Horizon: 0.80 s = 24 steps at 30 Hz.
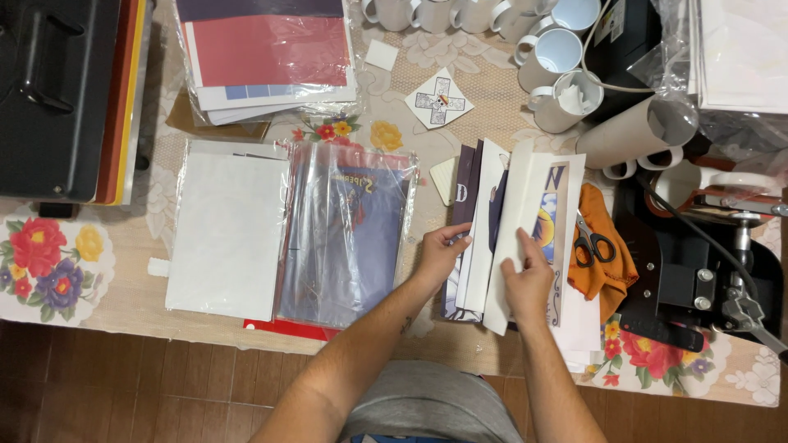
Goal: Organizing and inserting printed artwork into protective plastic sleeves at a printing station.
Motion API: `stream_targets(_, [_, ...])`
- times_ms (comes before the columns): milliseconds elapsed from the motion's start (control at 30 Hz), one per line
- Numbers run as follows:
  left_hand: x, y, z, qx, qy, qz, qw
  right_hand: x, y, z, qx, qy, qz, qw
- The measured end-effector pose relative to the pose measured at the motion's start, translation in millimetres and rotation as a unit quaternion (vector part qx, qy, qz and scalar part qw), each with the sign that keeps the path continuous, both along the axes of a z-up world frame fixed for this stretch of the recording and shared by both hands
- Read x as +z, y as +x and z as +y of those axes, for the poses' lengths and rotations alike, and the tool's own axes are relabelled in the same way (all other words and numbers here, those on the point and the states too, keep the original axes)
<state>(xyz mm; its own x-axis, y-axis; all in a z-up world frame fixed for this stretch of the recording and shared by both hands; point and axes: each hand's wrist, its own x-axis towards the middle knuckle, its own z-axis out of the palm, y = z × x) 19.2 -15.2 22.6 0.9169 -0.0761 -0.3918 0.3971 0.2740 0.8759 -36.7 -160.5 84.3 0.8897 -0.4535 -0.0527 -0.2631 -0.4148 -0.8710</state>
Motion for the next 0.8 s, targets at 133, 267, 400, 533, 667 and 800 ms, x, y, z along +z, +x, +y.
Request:
stream_targets(133, [8,0,3,0.002,-0.002,0.011,1.0,3,5,-13,-0.008,0.006,-0.006,1.0])
stream_targets(267, [8,-2,-10,-0.012,-0.038,0.022,0.999,-7,0,-11,0.056,-0.063,0.036,0.996])
stream_targets(400, [22,0,-11,-0.021,-0.044,0.026,0.998,-3,3,2,0.056,-0.099,0.082,0.99])
stream_targets(533, [11,2,-5,-0.031,-0.031,0.024,0.999,5,-1,-2,0.043,-0.097,0.025,0.994])
stream_targets(667, [7,3,5,-0.01,-0.018,0.023,1.0,36,-2,-11,-0.009,0.036,0.025,0.999])
stream_targets(800, [0,4,2,-0.013,0.02,0.017,1.0,13,-8,-25,-0.007,0.002,0.04,0.999])
